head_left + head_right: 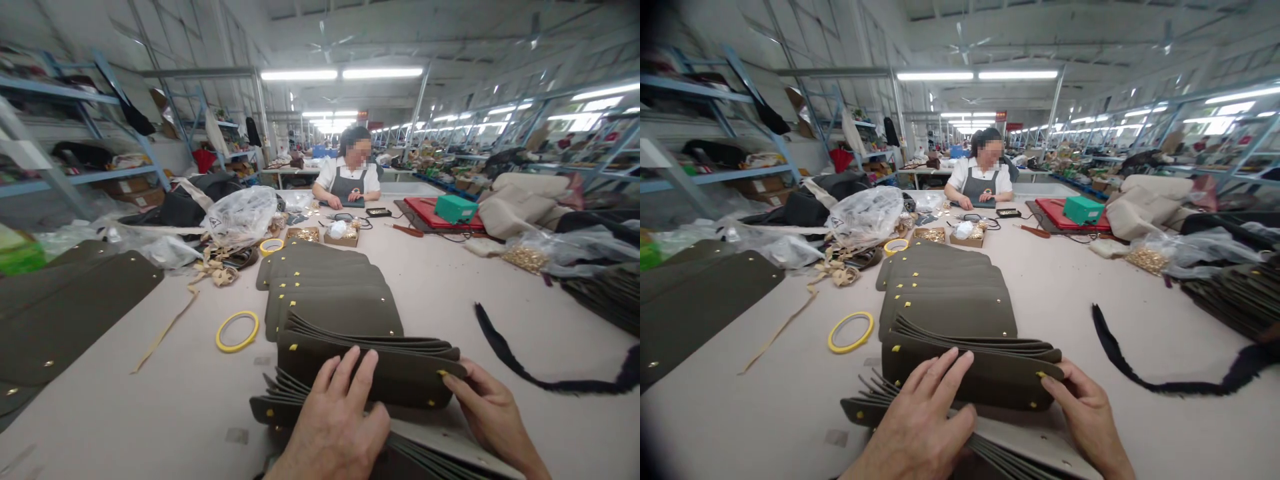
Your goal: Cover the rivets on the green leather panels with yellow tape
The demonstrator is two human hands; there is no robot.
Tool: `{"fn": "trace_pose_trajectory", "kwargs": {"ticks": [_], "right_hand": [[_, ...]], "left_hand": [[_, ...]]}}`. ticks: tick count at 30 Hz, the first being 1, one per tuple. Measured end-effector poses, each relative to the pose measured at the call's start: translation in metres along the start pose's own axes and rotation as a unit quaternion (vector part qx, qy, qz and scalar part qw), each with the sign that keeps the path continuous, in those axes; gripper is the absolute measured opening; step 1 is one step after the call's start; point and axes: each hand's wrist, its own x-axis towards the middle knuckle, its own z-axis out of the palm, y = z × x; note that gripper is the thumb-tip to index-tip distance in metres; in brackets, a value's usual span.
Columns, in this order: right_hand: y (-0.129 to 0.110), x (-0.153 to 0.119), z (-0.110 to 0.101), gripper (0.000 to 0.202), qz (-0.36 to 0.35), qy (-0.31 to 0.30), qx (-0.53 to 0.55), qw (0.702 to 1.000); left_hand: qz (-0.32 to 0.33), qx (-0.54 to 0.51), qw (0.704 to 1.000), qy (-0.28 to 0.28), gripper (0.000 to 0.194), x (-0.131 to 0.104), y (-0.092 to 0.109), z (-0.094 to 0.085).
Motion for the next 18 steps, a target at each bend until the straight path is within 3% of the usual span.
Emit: {"fn": "trace_pose_trajectory", "kwargs": {"ticks": [3,7,14,16,18], "right_hand": [[-0.009,-0.006,-0.005,0.026,-0.012,-0.031,0.013,0.999],[-0.025,-0.016,-0.004,0.024,-0.014,-0.075,0.041,0.996],[-0.024,-0.029,0.005,0.018,0.014,-0.148,0.151,0.977],[-0.023,-0.031,0.009,0.019,0.027,-0.149,0.156,0.976],[-0.022,-0.033,0.011,0.019,0.04,-0.125,0.158,0.979]], "left_hand": [[-0.015,-0.047,0.996,-0.071,0.013,0.006,-0.008,-0.011],[-0.092,-0.104,0.974,-0.177,0.021,0.016,-0.024,-0.021],[-0.118,-0.119,0.965,-0.201,0.094,0.025,-0.05,-0.011],[-0.112,-0.1,0.963,-0.225,0.082,0.029,-0.053,-0.013],[-0.1,-0.081,0.961,-0.244,0.048,0.033,-0.054,-0.015]]}}
